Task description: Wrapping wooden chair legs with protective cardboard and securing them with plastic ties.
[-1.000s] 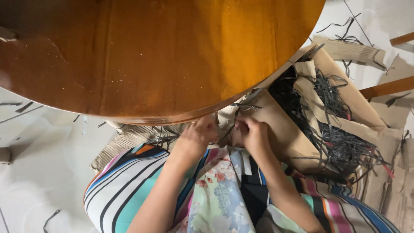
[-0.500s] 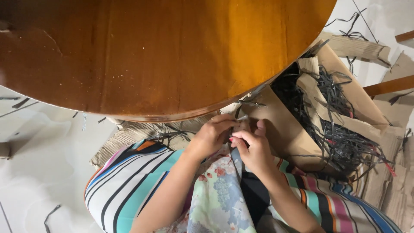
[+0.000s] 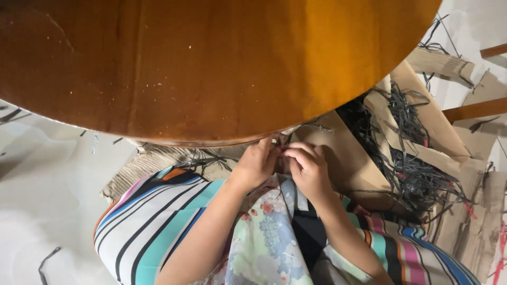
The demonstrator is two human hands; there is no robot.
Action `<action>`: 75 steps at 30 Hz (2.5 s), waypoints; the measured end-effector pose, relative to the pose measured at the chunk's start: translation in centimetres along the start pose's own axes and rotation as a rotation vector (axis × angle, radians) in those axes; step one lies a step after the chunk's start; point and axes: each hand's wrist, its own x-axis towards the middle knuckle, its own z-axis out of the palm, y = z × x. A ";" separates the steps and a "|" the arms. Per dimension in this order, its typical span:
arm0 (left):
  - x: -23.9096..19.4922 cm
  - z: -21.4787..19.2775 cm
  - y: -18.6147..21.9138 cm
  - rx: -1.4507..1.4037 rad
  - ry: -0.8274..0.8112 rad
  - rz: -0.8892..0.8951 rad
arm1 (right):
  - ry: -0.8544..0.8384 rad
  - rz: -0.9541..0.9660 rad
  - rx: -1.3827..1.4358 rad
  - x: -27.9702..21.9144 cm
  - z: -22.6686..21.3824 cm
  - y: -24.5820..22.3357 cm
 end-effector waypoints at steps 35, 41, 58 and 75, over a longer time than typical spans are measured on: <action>-1.4 -0.6 1.7 0.540 0.079 0.060 | -0.259 0.266 -0.405 -2.2 2.3 -0.5; -2.8 4.5 -3.6 0.044 -0.033 -0.351 | -0.288 0.270 -0.277 -3.0 2.5 1.4; -1.7 8.7 -2.5 -1.620 0.129 -0.665 | -0.108 0.947 0.738 -1.6 2.1 0.7; -0.1 7.4 -4.0 -1.703 0.700 -0.717 | -0.015 0.509 0.007 -2.2 1.4 -1.1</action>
